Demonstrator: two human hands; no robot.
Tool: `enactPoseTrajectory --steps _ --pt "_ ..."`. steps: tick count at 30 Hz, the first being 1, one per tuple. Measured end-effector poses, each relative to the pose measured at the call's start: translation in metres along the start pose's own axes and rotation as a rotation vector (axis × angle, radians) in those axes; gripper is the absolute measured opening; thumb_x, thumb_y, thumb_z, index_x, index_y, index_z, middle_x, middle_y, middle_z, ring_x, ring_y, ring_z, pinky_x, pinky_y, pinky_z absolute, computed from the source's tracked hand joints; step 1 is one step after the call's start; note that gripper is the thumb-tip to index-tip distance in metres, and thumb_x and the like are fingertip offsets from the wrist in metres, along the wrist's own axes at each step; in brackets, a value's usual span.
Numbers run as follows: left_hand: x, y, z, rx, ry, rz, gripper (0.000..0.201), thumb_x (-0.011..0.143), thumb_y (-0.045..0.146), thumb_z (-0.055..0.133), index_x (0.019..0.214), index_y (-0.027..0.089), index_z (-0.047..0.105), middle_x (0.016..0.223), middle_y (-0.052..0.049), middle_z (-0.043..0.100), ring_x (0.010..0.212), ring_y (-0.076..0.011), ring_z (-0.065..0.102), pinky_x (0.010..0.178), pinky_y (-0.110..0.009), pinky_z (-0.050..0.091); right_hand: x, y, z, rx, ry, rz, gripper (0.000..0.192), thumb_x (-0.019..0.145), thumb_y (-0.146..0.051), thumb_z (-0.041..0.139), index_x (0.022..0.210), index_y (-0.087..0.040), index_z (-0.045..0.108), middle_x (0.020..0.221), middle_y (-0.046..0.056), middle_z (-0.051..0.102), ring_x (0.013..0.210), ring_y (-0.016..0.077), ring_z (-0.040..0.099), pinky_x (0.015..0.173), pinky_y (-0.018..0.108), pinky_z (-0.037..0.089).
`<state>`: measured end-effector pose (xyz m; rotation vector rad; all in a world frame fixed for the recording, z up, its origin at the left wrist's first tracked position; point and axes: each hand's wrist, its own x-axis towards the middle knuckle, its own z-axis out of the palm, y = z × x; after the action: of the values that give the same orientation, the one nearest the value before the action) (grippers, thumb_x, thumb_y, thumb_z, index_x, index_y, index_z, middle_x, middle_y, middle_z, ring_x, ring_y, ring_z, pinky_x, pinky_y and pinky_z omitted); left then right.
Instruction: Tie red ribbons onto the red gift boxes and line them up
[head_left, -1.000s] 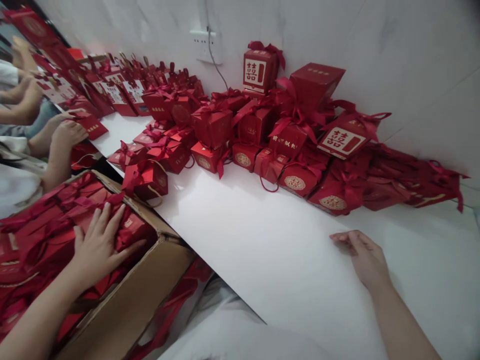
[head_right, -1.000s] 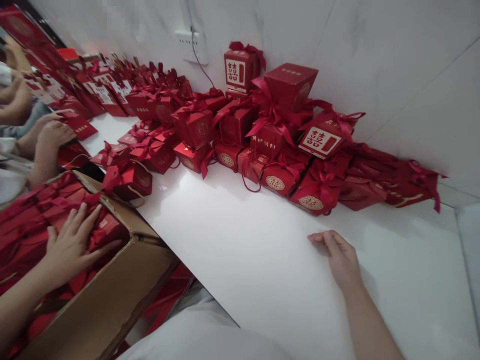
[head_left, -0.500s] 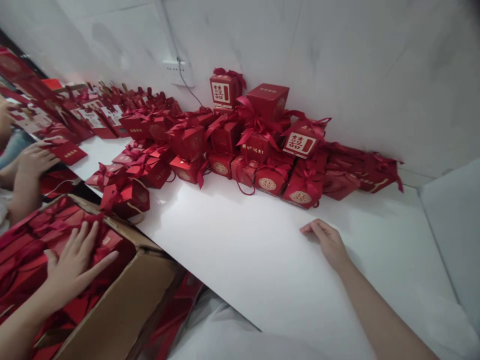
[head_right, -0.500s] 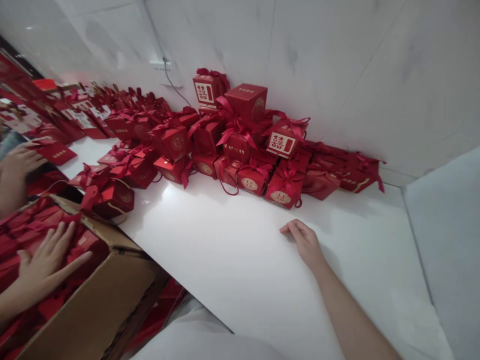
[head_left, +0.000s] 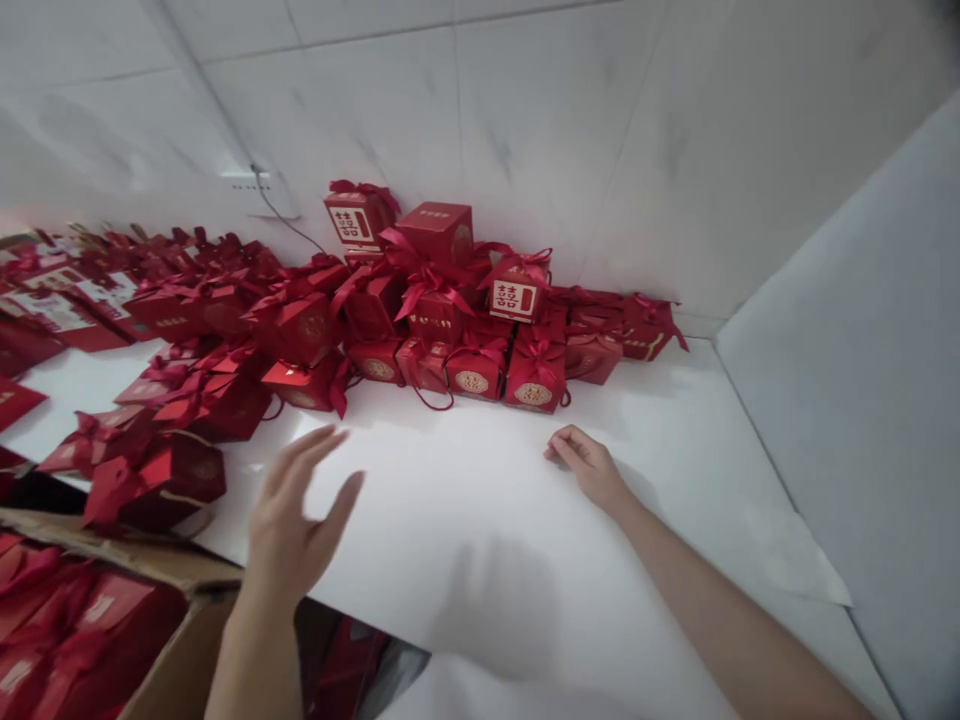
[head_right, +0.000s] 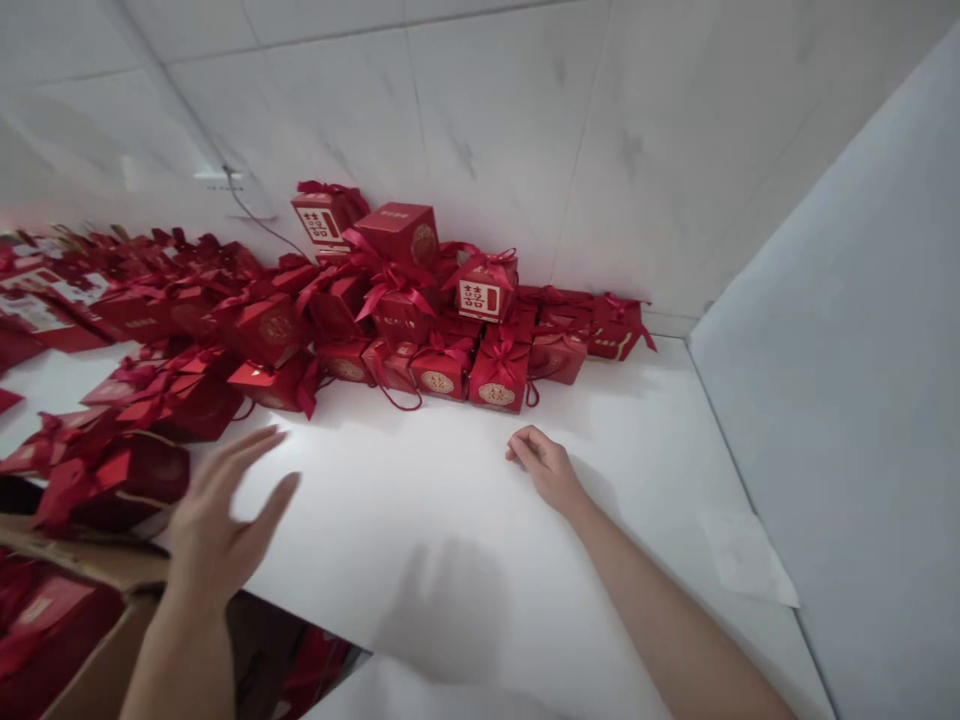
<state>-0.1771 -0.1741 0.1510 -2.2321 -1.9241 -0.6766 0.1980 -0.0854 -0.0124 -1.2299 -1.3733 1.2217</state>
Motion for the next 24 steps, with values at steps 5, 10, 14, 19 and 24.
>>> enactPoseTrajectory --steps 5,10,14,19,24 --pt "0.103 0.041 0.046 -0.297 0.170 0.255 0.032 0.090 0.034 0.059 0.120 0.023 0.062 0.132 -0.009 0.058 0.124 -0.0248 0.055 0.110 -0.043 0.043 0.001 -0.007 0.001 -0.061 0.012 0.000 0.035 0.092 -0.056 0.053 0.088 -0.022 0.057 0.080 0.003 0.068 0.078 0.0191 0.061 0.076 0.031 0.046" --pt "0.183 0.036 0.090 -0.426 0.368 0.009 0.066 0.082 0.048 0.067 0.137 0.020 0.047 0.135 -0.014 0.053 0.125 -0.0278 0.053 0.108 -0.043 0.043 0.003 -0.006 0.002 -0.123 -0.009 -0.054 0.030 0.094 -0.051 0.051 0.091 -0.022 0.057 0.081 0.002 0.067 0.079 0.0185 0.061 0.078 0.031 0.044" --pt "0.212 0.049 0.137 -0.366 0.330 -0.239 0.112 0.068 0.064 0.073 0.152 0.012 0.021 0.140 -0.025 0.046 0.132 -0.0398 0.044 0.107 -0.056 0.039 0.005 -0.002 0.004 -0.110 -0.019 -0.046 0.029 0.095 -0.050 0.050 0.092 -0.022 0.057 0.081 0.002 0.067 0.076 0.0177 0.060 0.075 0.030 0.045" --pt "0.214 0.057 0.152 -0.241 0.282 -0.240 0.125 0.065 0.062 0.075 0.156 0.015 0.004 0.137 -0.027 0.045 0.125 -0.0451 0.048 0.097 -0.062 0.043 0.006 -0.004 0.005 -0.108 -0.034 -0.044 0.029 0.095 -0.050 0.050 0.092 -0.021 0.057 0.081 0.002 0.066 0.075 0.0170 0.060 0.074 0.030 0.047" --pt "0.213 0.025 0.102 -0.220 0.504 -0.132 0.089 0.076 0.057 0.069 0.148 0.015 0.036 0.133 -0.019 0.050 0.127 -0.0363 0.046 0.107 -0.051 0.038 0.004 -0.006 0.004 -0.118 -0.046 -0.038 0.028 0.096 -0.048 0.050 0.091 -0.021 0.057 0.081 0.002 0.065 0.077 0.0174 0.059 0.075 0.030 0.046"
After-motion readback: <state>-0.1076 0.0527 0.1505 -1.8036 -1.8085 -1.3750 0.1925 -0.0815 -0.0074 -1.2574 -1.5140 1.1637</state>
